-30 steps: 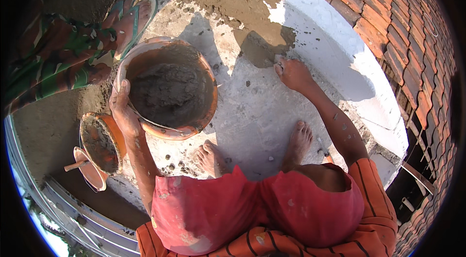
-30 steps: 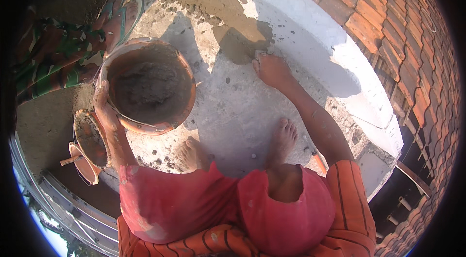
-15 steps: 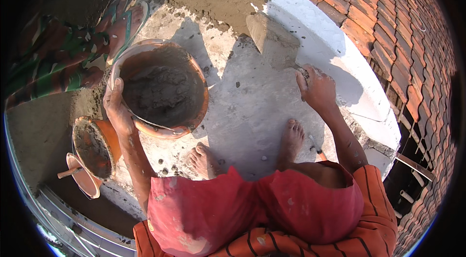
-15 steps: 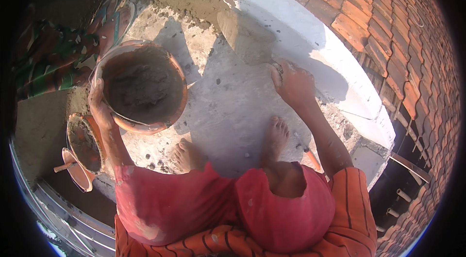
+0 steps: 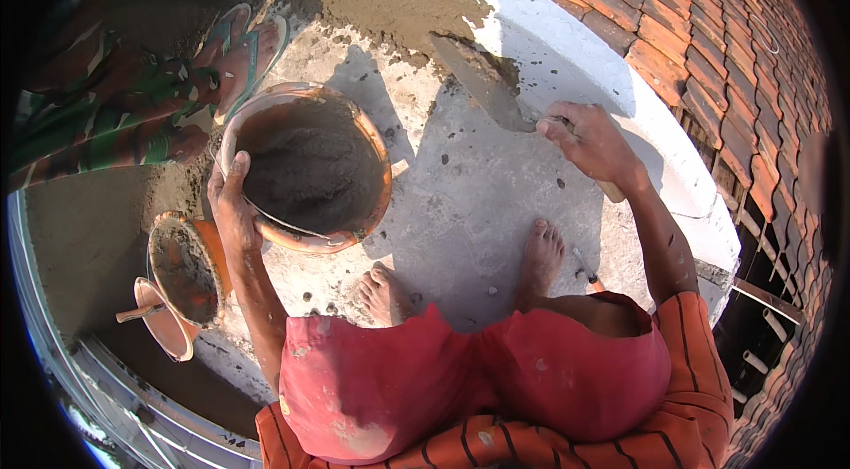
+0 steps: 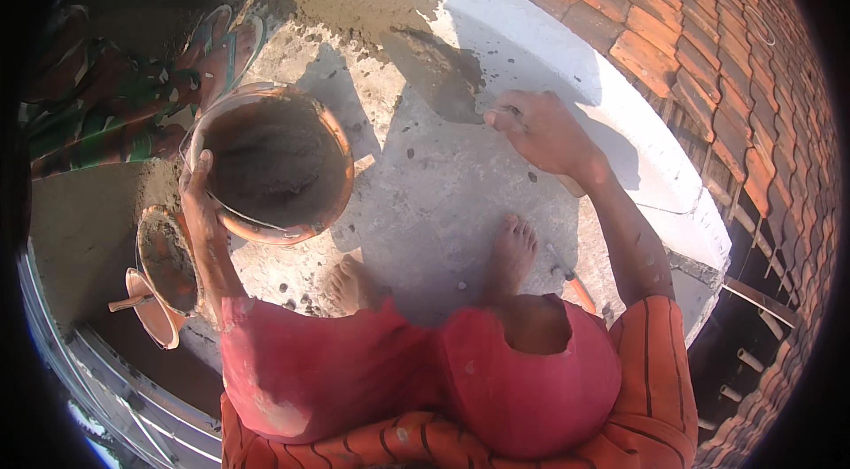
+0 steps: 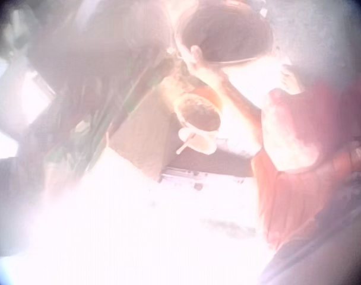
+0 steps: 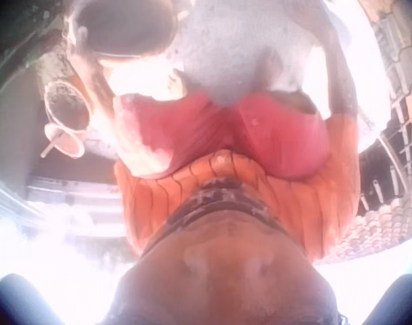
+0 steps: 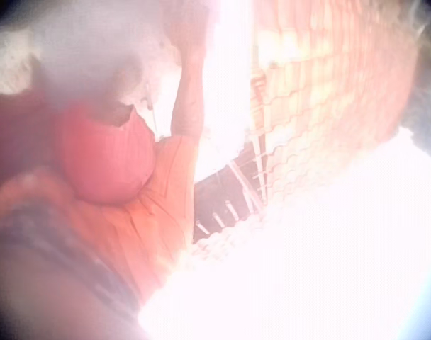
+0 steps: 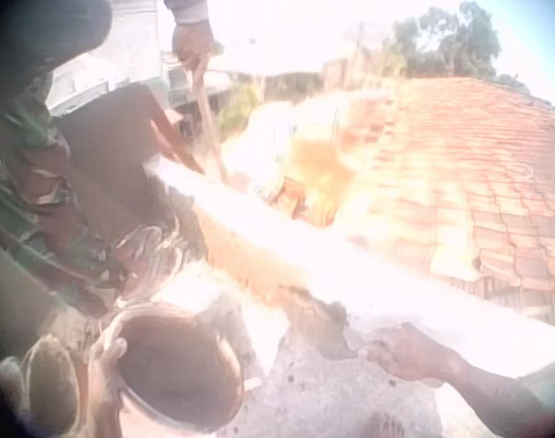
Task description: The person scoops wet cement from a bucket using a trowel and spreads it onto a rooftop surface. The person repeatedly scoops and smooths the cement along the edge of the roof.
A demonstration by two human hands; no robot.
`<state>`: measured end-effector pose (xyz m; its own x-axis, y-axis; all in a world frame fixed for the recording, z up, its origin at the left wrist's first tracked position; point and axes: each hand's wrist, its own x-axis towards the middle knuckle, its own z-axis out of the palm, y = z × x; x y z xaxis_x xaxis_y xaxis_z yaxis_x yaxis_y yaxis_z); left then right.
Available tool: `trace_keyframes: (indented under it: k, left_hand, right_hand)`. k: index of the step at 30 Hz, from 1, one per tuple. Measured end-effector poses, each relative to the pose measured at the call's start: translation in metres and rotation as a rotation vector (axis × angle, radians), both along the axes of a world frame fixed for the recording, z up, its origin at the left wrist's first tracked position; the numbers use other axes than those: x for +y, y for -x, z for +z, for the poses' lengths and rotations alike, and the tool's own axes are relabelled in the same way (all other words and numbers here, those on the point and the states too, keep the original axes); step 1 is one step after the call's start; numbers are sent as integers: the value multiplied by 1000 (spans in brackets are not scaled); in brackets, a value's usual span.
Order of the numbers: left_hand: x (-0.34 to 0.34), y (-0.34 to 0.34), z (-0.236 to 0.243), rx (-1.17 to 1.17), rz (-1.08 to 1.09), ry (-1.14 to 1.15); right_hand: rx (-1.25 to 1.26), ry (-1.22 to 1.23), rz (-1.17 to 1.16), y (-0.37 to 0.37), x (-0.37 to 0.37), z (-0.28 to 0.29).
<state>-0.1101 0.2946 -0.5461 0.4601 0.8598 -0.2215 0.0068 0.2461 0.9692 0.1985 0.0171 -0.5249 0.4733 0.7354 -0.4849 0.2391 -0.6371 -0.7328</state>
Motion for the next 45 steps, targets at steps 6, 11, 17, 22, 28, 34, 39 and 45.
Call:
trace_keyframes:
  k: [6,11,17,22,28,34,39,45]
  left_hand:
    - [-26,12,-13,-57,108,-46]
    - [-54,1,-5,64,93,-126]
    - [-88,-27,-2,50,-109,12]
    - [-98,-47,-11,150,-256,-140]
    - [-81,-34,-9,98,-118,-37]
    - [-78,-34,-13,18,-80,4]
    - [-81,-39,-14,58,-125,-43]
    - [-25,-1,-35,139,-9,73]
  right_hand:
    - [-280,-58,19,28,-93,36]
    - [-683,70,324,46,-87,3]
    - [-918,303,528,47,-44,5]
    - [-571,391,753,59,18,-61]
    - [-336,131,534,79,-5,-84]
    - [-440,135,453,83,-3,-95]
    - [-476,99,396,79,-15,-84]
    - [-197,-175,522,68,-45,-34]
